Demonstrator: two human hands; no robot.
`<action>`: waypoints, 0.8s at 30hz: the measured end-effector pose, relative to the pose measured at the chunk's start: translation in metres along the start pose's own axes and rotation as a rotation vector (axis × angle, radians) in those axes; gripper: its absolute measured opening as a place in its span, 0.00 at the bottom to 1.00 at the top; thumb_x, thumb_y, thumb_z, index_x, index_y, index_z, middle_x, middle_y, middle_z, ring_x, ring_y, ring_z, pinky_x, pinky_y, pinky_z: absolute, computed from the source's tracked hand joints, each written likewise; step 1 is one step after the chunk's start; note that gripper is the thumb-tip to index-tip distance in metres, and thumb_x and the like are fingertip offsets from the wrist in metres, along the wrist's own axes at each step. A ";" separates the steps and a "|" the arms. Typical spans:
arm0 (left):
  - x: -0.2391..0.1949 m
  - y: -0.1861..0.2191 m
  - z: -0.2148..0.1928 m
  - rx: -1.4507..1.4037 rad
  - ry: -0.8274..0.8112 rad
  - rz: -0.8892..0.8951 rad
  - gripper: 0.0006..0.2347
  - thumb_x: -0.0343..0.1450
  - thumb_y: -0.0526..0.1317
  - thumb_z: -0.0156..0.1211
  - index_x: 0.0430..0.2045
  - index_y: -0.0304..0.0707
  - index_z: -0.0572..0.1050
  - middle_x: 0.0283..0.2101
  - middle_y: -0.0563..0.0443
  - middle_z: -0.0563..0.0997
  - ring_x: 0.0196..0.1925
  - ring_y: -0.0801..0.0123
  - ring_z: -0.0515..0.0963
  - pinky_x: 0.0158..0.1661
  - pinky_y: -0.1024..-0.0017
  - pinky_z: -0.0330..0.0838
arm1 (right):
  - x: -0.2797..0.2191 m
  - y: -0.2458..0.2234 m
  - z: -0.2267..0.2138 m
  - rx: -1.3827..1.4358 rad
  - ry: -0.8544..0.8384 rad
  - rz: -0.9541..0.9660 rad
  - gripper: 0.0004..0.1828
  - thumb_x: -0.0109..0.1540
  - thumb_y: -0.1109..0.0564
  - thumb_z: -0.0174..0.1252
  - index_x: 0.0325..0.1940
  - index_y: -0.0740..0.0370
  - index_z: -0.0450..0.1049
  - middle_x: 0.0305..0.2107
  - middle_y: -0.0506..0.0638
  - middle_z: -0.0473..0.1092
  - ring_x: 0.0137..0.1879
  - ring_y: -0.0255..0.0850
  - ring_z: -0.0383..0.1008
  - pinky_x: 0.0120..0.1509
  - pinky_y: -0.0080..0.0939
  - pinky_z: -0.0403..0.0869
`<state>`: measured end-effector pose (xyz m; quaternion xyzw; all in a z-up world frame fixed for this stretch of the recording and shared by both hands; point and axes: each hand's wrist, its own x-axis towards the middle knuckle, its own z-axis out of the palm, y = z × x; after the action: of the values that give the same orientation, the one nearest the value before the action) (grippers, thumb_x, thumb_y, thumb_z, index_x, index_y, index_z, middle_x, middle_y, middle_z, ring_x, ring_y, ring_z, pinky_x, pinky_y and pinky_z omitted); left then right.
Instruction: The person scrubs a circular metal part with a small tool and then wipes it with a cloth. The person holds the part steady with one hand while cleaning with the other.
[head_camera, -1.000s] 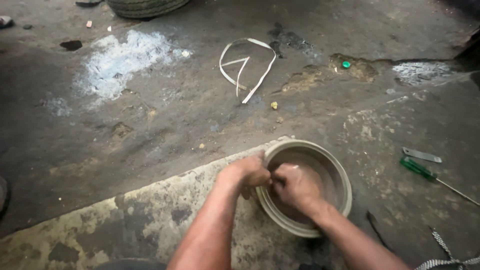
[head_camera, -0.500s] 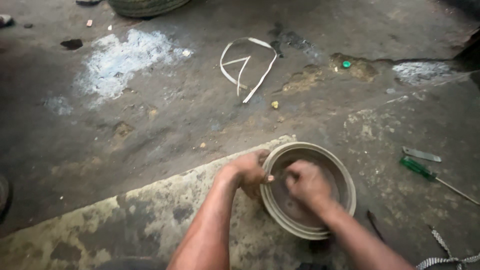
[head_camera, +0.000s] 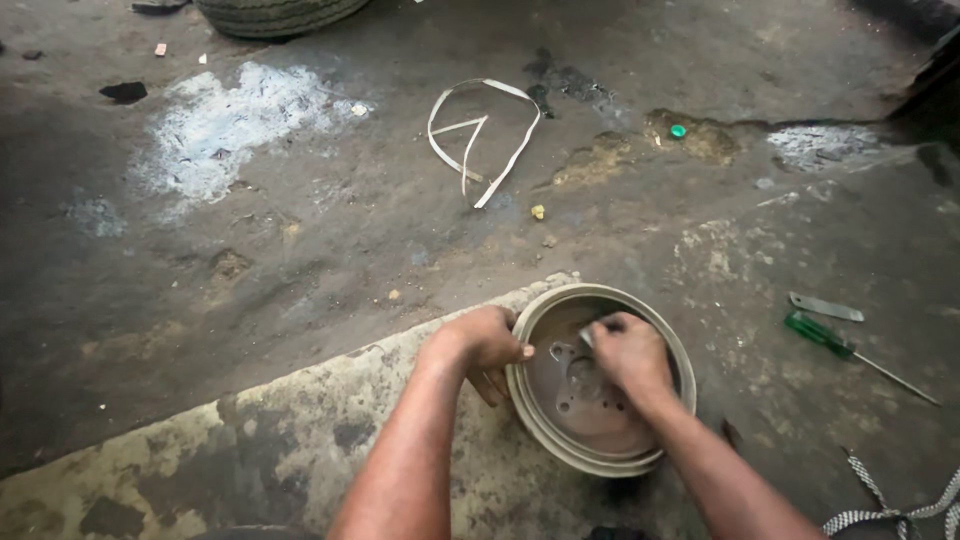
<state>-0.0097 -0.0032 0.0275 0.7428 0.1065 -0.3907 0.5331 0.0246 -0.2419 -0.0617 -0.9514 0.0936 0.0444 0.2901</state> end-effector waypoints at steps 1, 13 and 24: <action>-0.002 0.001 0.000 0.005 0.003 -0.002 0.18 0.72 0.38 0.61 0.56 0.34 0.71 0.43 0.33 0.84 0.32 0.50 0.87 0.28 0.57 0.86 | 0.009 0.011 0.001 0.021 -0.016 0.021 0.20 0.57 0.45 0.66 0.46 0.61 0.82 0.38 0.61 0.80 0.46 0.52 0.82 0.52 0.48 0.77; 0.015 -0.008 0.001 -0.096 -0.020 -0.015 0.14 0.72 0.36 0.60 0.51 0.32 0.74 0.37 0.29 0.84 0.29 0.46 0.86 0.26 0.57 0.85 | -0.025 -0.013 0.035 0.096 0.056 0.093 0.17 0.56 0.46 0.68 0.42 0.59 0.80 0.31 0.55 0.80 0.38 0.47 0.80 0.45 0.47 0.75; 0.019 -0.013 -0.001 -0.098 -0.028 0.027 0.12 0.72 0.36 0.60 0.47 0.29 0.75 0.33 0.30 0.84 0.29 0.46 0.86 0.25 0.55 0.84 | -0.039 -0.036 0.019 0.120 -0.184 -0.032 0.10 0.59 0.53 0.68 0.40 0.59 0.79 0.25 0.55 0.77 0.30 0.40 0.76 0.38 0.45 0.74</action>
<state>-0.0041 -0.0024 0.0050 0.7118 0.1081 -0.3881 0.5754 -0.0067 -0.1955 -0.0523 -0.9255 0.0537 0.1213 0.3548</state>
